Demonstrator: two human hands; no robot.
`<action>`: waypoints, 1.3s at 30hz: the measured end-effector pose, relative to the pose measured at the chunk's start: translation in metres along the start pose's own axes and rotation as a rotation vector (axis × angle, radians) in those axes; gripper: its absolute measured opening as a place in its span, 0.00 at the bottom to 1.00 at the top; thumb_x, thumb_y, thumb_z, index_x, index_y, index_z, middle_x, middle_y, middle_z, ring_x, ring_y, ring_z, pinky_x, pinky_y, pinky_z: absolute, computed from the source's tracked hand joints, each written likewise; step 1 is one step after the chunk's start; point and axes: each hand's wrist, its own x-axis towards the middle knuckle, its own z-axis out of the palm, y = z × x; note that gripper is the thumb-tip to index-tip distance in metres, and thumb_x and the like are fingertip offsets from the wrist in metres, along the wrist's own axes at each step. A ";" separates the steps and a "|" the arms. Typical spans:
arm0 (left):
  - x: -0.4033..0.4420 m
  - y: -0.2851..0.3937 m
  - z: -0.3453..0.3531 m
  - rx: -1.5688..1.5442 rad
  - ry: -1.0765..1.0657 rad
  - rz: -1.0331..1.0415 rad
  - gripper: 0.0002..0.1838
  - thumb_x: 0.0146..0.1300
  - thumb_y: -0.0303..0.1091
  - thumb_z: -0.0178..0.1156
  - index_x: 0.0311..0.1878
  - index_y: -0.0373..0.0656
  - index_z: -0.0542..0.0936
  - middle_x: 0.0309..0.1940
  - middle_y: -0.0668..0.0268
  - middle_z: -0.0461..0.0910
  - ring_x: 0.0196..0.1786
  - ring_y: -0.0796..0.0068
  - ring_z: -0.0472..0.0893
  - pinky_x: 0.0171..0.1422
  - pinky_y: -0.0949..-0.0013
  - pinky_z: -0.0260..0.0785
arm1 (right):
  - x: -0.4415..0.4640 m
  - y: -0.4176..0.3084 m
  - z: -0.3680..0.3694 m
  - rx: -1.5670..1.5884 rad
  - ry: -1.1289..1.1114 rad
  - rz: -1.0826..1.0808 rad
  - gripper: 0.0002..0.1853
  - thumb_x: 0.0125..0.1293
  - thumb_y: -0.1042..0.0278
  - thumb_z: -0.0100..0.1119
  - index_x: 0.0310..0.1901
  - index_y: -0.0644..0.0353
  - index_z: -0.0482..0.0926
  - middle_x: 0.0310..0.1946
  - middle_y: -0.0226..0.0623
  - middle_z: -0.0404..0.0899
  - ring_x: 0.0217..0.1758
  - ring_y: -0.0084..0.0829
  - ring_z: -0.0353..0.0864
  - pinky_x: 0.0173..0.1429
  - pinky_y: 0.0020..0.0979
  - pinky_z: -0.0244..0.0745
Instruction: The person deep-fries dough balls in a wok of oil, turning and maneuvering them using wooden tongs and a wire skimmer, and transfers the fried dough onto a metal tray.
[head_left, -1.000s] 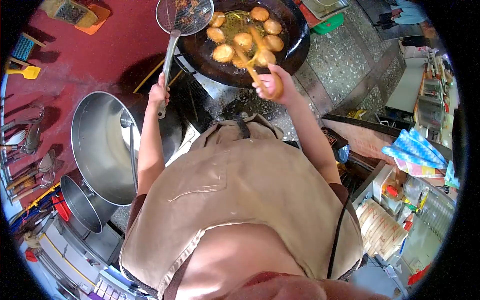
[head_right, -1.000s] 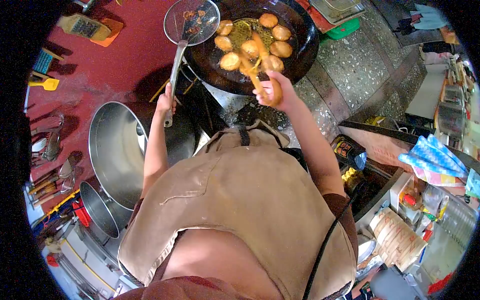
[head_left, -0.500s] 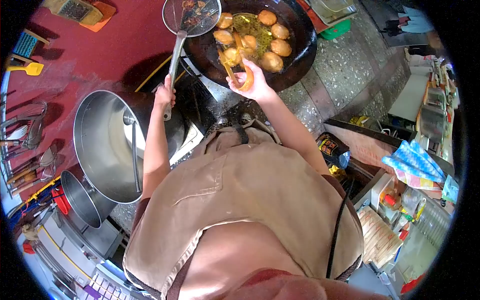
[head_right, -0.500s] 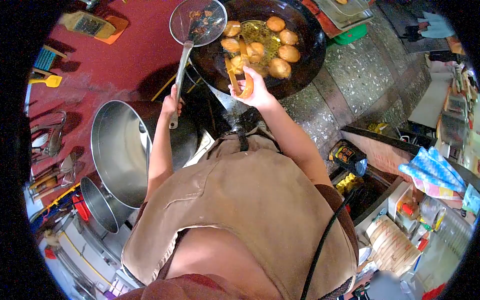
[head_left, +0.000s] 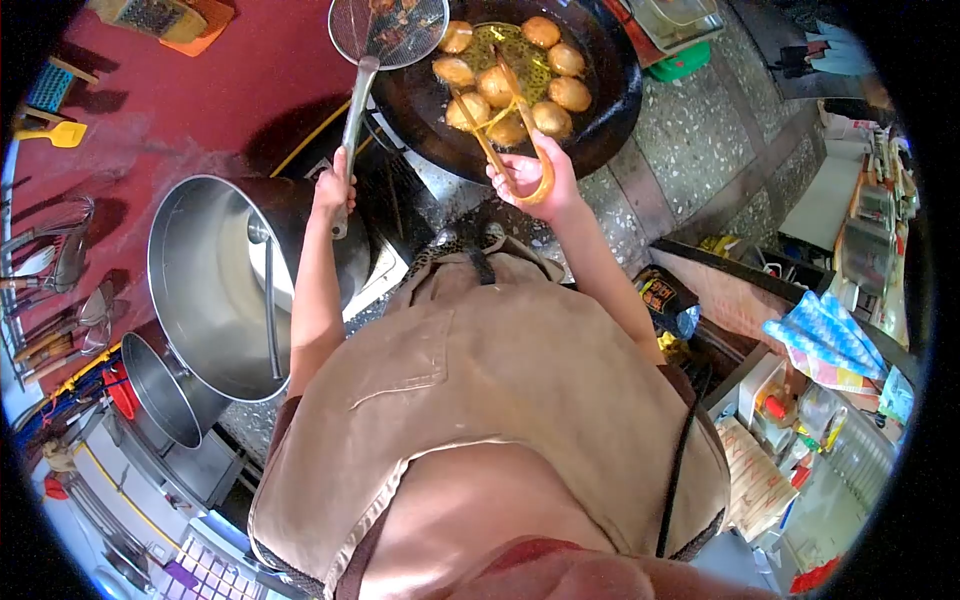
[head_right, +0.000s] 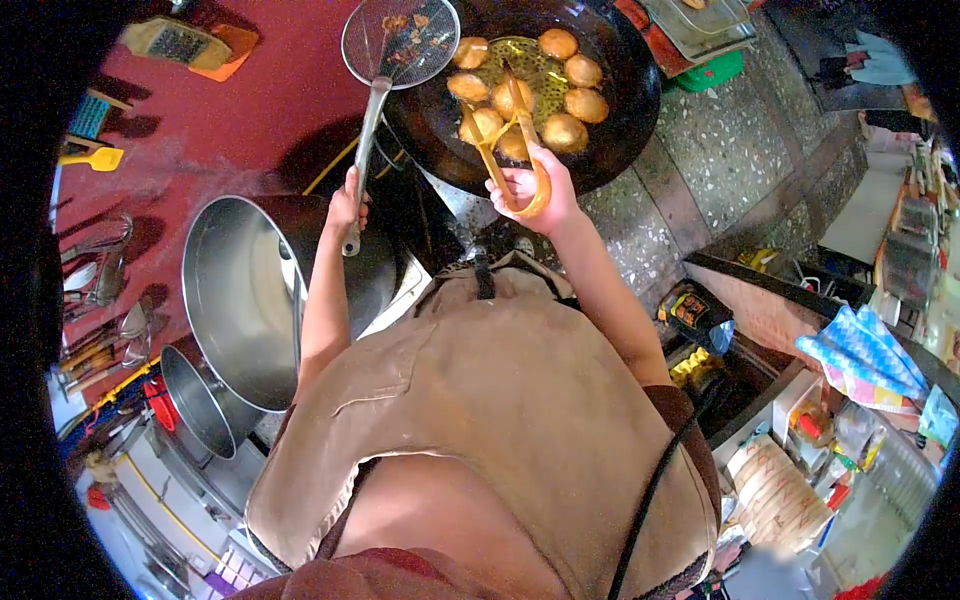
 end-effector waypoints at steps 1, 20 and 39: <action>0.000 0.001 0.000 0.001 0.002 0.000 0.41 0.58 0.72 0.36 0.24 0.36 0.72 0.14 0.63 0.70 0.15 0.69 0.72 0.20 0.66 0.66 | 0.001 0.000 0.001 0.007 -0.043 0.001 0.36 0.59 0.39 0.46 0.46 0.74 0.65 0.33 0.51 0.72 0.31 0.40 0.73 0.37 0.33 0.71; 0.005 -0.004 0.005 0.007 0.003 0.009 0.41 0.58 0.72 0.34 0.25 0.35 0.73 0.15 0.61 0.71 0.16 0.68 0.73 0.22 0.65 0.67 | 0.020 0.005 -0.022 -0.026 0.013 -0.044 0.36 0.56 0.39 0.50 0.45 0.75 0.69 0.36 0.52 0.73 0.34 0.39 0.74 0.40 0.32 0.71; 0.000 0.003 0.005 0.027 0.019 -0.016 0.40 0.59 0.71 0.36 0.24 0.36 0.72 0.14 0.62 0.70 0.16 0.69 0.72 0.22 0.66 0.67 | 0.015 0.005 -0.023 -0.016 0.067 -0.062 0.36 0.56 0.39 0.50 0.44 0.75 0.69 0.35 0.53 0.73 0.33 0.41 0.74 0.41 0.34 0.71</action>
